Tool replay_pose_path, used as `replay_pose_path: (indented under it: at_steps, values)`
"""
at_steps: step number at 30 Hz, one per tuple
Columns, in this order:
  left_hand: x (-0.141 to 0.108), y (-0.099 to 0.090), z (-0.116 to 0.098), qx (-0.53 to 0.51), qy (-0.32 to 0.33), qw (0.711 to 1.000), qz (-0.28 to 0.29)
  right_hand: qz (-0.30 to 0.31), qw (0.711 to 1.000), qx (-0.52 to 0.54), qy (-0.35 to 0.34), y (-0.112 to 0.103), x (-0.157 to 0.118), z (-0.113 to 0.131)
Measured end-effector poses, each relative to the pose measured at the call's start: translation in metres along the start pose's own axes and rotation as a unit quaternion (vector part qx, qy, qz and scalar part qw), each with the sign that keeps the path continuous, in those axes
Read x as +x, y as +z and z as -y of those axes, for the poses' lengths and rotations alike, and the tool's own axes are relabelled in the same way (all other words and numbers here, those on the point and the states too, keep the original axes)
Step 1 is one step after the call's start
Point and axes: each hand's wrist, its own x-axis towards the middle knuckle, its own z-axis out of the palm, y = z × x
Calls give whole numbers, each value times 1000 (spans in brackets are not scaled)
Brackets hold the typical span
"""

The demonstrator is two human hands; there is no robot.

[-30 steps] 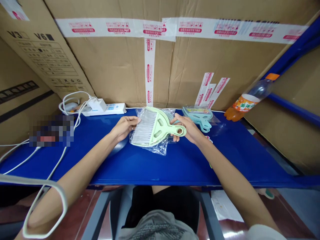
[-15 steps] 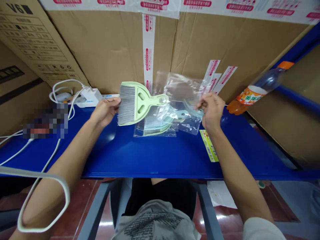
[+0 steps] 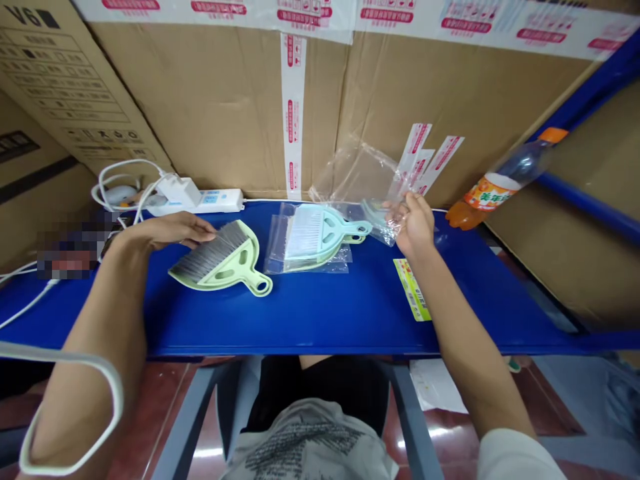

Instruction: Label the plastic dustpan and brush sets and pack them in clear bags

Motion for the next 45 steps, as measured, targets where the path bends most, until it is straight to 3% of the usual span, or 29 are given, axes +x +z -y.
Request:
replay_pose_path:
  at_steps: [3, 6, 9, 11, 12, 16, 20, 23, 27, 31, 35, 41, 45]
  values:
    - [5, -3, 1, 136, -83, 987, 28, 37, 999, -38, 1, 5, -7, -1]
    - [8, 3, -1, 196, -55, 979, 3, 97, 989, -108, 23, 15, -12, -4]
    - [7, 22, -8, 292, 38, 951, -95, 119, 973, -196, 24, 29, -13, -7]
    - [4, 42, -14, 335, 159, 912, -175, 102, 957, -272, -20, 37, -11, -9]
    - [2, 53, -18, 329, 222, 900, -182, 91, 943, -316, -53, 40, -9, -9]
    - [-8, 93, -30, 276, 354, 890, -76, 90, 877, -449, -143, 48, 2, -8]
    - [-12, 116, -30, 282, 423, 860, 30, 212, 879, -426, -34, 57, 14, -9]
    - [-11, 122, -25, 306, 427, 847, 75, 280, 873, -398, 28, 64, 17, -12]
    - [-11, 125, -23, 312, 429, 843, 94, 262, 885, -383, 39, 68, 16, -16]
    - [-12, 127, -24, 278, 394, 873, 72, 274, 920, -279, 1, 69, 16, -14]
    - [-11, 130, -23, 230, 323, 918, 23, 290, 919, -266, -1, 76, 12, -9]
    - [-9, 132, -22, 222, 315, 923, 7, 242, 931, -244, 120, 87, 2, -13]
    - [-11, 133, -22, 208, 307, 929, 10, 243, 928, -240, 146, 83, 3, -16]
